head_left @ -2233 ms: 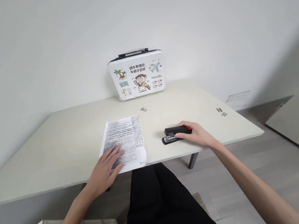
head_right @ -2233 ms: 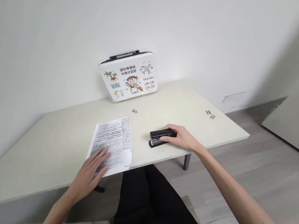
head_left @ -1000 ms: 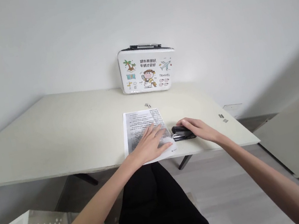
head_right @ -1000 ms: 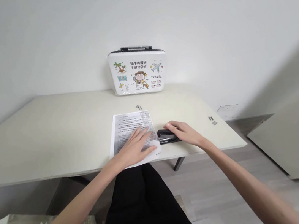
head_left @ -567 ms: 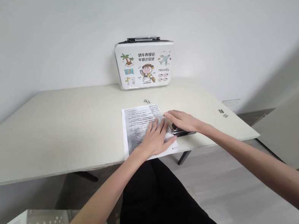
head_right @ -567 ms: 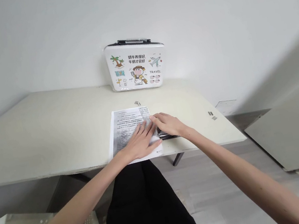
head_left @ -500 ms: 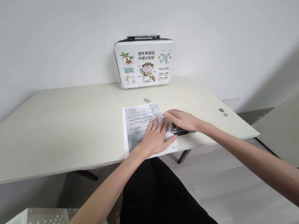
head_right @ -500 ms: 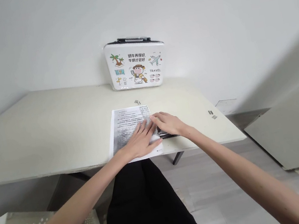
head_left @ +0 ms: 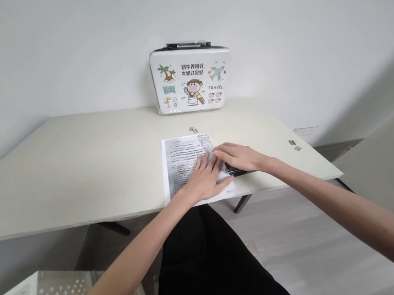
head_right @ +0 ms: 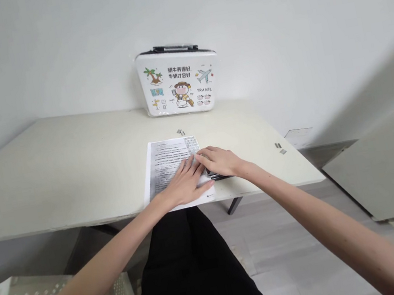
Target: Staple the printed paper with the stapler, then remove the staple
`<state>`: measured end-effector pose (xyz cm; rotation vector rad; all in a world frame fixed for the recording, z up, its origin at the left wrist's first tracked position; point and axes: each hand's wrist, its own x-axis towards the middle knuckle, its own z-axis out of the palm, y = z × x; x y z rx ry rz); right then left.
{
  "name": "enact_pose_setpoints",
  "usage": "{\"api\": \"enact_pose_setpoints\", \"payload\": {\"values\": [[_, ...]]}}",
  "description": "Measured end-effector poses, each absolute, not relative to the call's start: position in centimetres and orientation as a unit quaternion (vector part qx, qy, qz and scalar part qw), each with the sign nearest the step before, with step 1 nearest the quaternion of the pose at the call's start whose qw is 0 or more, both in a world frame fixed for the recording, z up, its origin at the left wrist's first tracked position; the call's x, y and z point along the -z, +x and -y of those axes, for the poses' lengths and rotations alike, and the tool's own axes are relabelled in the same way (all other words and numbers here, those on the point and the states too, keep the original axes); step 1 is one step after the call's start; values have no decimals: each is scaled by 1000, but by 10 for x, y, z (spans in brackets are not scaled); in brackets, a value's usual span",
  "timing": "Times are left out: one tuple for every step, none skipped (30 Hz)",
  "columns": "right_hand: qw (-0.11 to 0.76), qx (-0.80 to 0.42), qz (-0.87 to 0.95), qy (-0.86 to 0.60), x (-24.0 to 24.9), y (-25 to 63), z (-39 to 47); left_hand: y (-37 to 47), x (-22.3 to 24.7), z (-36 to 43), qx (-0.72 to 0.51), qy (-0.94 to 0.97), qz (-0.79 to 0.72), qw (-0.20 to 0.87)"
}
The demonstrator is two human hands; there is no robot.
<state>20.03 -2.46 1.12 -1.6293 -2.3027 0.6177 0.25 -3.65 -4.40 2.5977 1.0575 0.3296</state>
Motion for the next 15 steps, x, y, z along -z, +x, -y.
{"api": "enact_pose_setpoints", "payload": {"values": [[122,-212,791,-561,-11,200,25,2,43,37,-113,908,-372,158],[119,-212,792,-561,-11,199,24,2,43,37,-110,907,-374,158],[116,-210,793,-559,-11,199,24,2,43,37,-109,907,-375,158],[114,-208,796,-556,-10,198,24,2,43,38,-109,907,-374,157],[112,-204,799,-554,-10,198,23,2,43,38,-112,908,-373,156],[109,-201,801,-553,-9,198,23,1,43,38,-116,908,-372,154],[106,-197,802,-554,-8,198,22,1,44,38,-118,909,-370,153],[100,-194,803,-555,-7,198,21,1,44,38,-120,909,-369,151],[95,-191,803,-556,-6,198,21,1,45,37,-120,910,-369,149],[91,-189,804,-556,-5,198,20,1,45,38,-120,910,-369,148],[89,-188,806,-555,-4,198,20,1,45,38,-120,910,-369,147],[89,-186,808,-552,-4,198,20,1,45,38,-120,910,-369,147],[89,-185,809,-551,-4,198,20,1,45,38,-121,910,-369,146],[89,-184,809,-551,-4,199,20,1,45,38,-122,909,-371,144],[87,-183,809,-552,-3,199,19,1,45,38,-122,909,-372,142]]}}
